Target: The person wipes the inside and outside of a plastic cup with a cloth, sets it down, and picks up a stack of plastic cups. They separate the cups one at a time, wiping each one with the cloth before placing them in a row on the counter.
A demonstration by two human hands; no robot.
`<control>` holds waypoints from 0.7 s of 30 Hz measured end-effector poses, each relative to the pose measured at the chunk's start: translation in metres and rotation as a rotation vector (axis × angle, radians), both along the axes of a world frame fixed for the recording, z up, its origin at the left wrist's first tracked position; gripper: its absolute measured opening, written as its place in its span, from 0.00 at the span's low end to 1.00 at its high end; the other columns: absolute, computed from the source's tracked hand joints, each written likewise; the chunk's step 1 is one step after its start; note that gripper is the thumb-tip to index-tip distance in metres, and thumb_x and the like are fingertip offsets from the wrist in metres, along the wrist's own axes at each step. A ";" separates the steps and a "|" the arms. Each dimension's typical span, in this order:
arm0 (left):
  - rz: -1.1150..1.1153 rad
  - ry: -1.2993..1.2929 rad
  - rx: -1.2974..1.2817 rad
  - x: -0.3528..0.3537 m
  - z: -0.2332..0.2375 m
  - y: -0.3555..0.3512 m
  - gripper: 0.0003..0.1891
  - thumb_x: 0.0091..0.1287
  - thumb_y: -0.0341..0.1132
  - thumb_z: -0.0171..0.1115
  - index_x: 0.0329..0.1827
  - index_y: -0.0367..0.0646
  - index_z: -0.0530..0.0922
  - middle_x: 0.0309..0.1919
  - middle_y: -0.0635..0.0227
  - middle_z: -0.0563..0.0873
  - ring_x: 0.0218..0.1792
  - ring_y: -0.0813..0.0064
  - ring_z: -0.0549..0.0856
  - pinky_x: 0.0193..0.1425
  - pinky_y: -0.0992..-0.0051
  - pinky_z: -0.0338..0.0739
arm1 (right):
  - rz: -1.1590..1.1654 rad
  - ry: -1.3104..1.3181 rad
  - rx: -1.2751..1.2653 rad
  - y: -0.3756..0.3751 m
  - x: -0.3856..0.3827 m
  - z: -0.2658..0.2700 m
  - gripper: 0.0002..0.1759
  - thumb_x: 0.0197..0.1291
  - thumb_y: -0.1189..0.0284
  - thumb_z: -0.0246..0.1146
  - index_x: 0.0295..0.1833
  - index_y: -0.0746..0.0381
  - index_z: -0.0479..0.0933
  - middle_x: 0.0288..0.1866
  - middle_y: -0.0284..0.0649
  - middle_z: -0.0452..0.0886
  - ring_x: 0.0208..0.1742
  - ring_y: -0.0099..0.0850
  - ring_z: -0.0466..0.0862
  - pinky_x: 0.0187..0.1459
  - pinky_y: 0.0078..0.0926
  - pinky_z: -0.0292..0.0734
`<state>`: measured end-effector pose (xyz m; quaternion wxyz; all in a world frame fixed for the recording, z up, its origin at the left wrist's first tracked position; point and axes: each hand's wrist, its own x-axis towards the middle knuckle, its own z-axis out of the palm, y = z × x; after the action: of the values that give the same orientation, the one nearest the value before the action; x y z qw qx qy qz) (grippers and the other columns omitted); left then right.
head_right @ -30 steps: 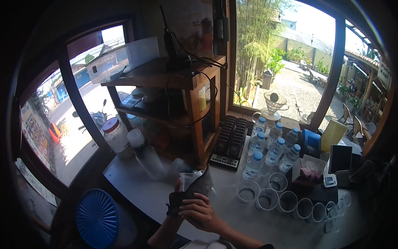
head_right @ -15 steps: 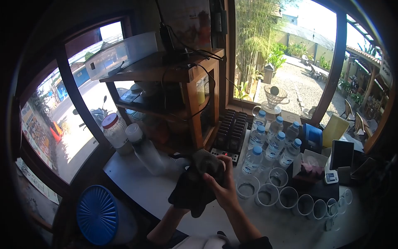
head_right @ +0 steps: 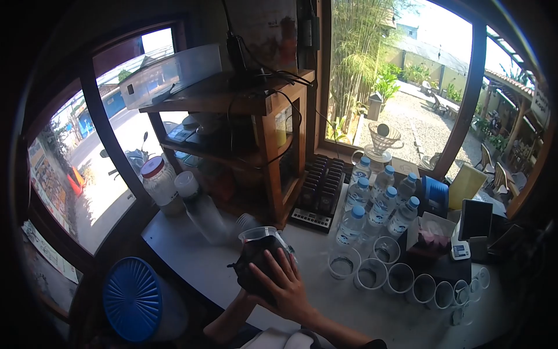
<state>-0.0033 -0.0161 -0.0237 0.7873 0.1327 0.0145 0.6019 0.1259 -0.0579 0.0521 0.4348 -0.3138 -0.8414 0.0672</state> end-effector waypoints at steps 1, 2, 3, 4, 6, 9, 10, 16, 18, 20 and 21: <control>0.070 0.045 -0.029 0.006 0.001 -0.011 0.27 0.76 0.53 0.40 0.67 0.42 0.66 0.63 0.56 0.74 0.61 0.63 0.77 0.66 0.61 0.72 | -0.031 -0.074 -0.026 0.004 0.001 -0.006 0.35 0.58 0.63 0.63 0.71 0.57 0.66 0.77 0.56 0.52 0.79 0.53 0.48 0.74 0.52 0.47; 0.140 0.092 -0.054 0.011 0.003 -0.017 0.26 0.77 0.50 0.40 0.69 0.41 0.63 0.65 0.56 0.72 0.63 0.64 0.76 0.67 0.62 0.71 | -0.040 0.035 -0.110 0.007 0.000 -0.003 0.35 0.58 0.63 0.64 0.71 0.57 0.65 0.77 0.56 0.53 0.79 0.53 0.48 0.74 0.51 0.47; 0.423 0.660 0.173 0.013 0.006 -0.017 0.24 0.78 0.44 0.41 0.72 0.41 0.58 0.67 0.59 0.69 0.65 0.69 0.72 0.68 0.66 0.69 | -0.048 0.145 -0.192 0.013 -0.003 0.003 0.35 0.58 0.63 0.64 0.72 0.57 0.65 0.77 0.55 0.53 0.79 0.53 0.48 0.74 0.51 0.47; 0.482 0.818 0.098 0.015 0.015 -0.016 0.23 0.77 0.41 0.43 0.70 0.40 0.60 0.64 0.62 0.71 0.64 0.72 0.73 0.67 0.70 0.70 | -0.054 0.255 -0.275 0.018 -0.006 0.008 0.36 0.58 0.63 0.64 0.72 0.56 0.65 0.76 0.55 0.53 0.79 0.53 0.48 0.74 0.51 0.47; 0.548 0.865 0.108 0.016 0.018 -0.018 0.22 0.78 0.42 0.41 0.69 0.40 0.62 0.62 0.61 0.73 0.63 0.72 0.74 0.65 0.71 0.71 | -0.012 0.312 -0.292 0.018 -0.010 0.012 0.34 0.59 0.69 0.63 0.72 0.56 0.65 0.77 0.54 0.53 0.79 0.53 0.48 0.74 0.50 0.48; 0.478 0.605 -0.081 0.005 0.030 -0.014 0.26 0.75 0.50 0.43 0.66 0.40 0.65 0.58 0.59 0.76 0.58 0.69 0.78 0.63 0.70 0.73 | 0.017 0.246 -0.190 0.013 -0.014 0.008 0.29 0.59 0.79 0.60 0.68 0.56 0.70 0.74 0.52 0.61 0.77 0.52 0.56 0.71 0.48 0.56; 0.402 0.471 -0.076 -0.004 0.029 -0.008 0.28 0.74 0.54 0.43 0.64 0.40 0.67 0.56 0.59 0.78 0.55 0.68 0.80 0.59 0.69 0.76 | 0.038 0.224 -0.146 0.010 -0.014 0.004 0.28 0.59 0.79 0.60 0.67 0.56 0.71 0.72 0.52 0.64 0.76 0.52 0.58 0.70 0.47 0.58; 0.444 0.348 -0.180 -0.022 0.055 0.004 0.38 0.66 0.68 0.42 0.56 0.37 0.73 0.37 0.57 0.82 0.38 0.63 0.84 0.46 0.63 0.80 | -0.035 0.577 -0.804 -0.006 0.017 -0.028 0.18 0.68 0.75 0.56 0.62 0.64 0.72 0.58 0.45 0.77 0.60 0.32 0.77 0.59 0.31 0.73; 0.364 0.442 0.080 -0.022 0.050 0.000 0.41 0.66 0.68 0.42 0.61 0.35 0.70 0.48 0.55 0.80 0.50 0.62 0.81 0.59 0.63 0.74 | -0.051 1.154 -0.825 0.003 0.017 -0.016 0.19 0.70 0.72 0.54 0.64 0.68 0.67 0.54 0.43 0.77 0.56 0.24 0.78 0.55 0.24 0.74; 0.392 0.585 0.213 -0.013 0.050 -0.006 0.43 0.65 0.69 0.44 0.64 0.34 0.68 0.54 0.55 0.78 0.57 0.62 0.78 0.65 0.64 0.70 | 0.065 1.150 -0.791 0.006 0.014 -0.018 0.29 0.65 0.67 0.62 0.67 0.67 0.63 0.58 0.43 0.73 0.58 0.29 0.76 0.58 0.24 0.72; 0.439 0.680 0.305 -0.007 0.048 0.000 0.47 0.62 0.70 0.47 0.70 0.35 0.61 0.62 0.55 0.73 0.64 0.63 0.73 0.69 0.64 0.65 | 0.130 1.033 -0.722 0.003 0.006 -0.022 0.32 0.62 0.67 0.64 0.68 0.66 0.62 0.59 0.43 0.72 0.59 0.30 0.76 0.59 0.24 0.72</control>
<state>-0.0107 -0.0158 0.0239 0.5624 0.4321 0.2118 0.6724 0.1321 -0.0545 0.0303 0.6464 -0.3161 -0.4648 0.5160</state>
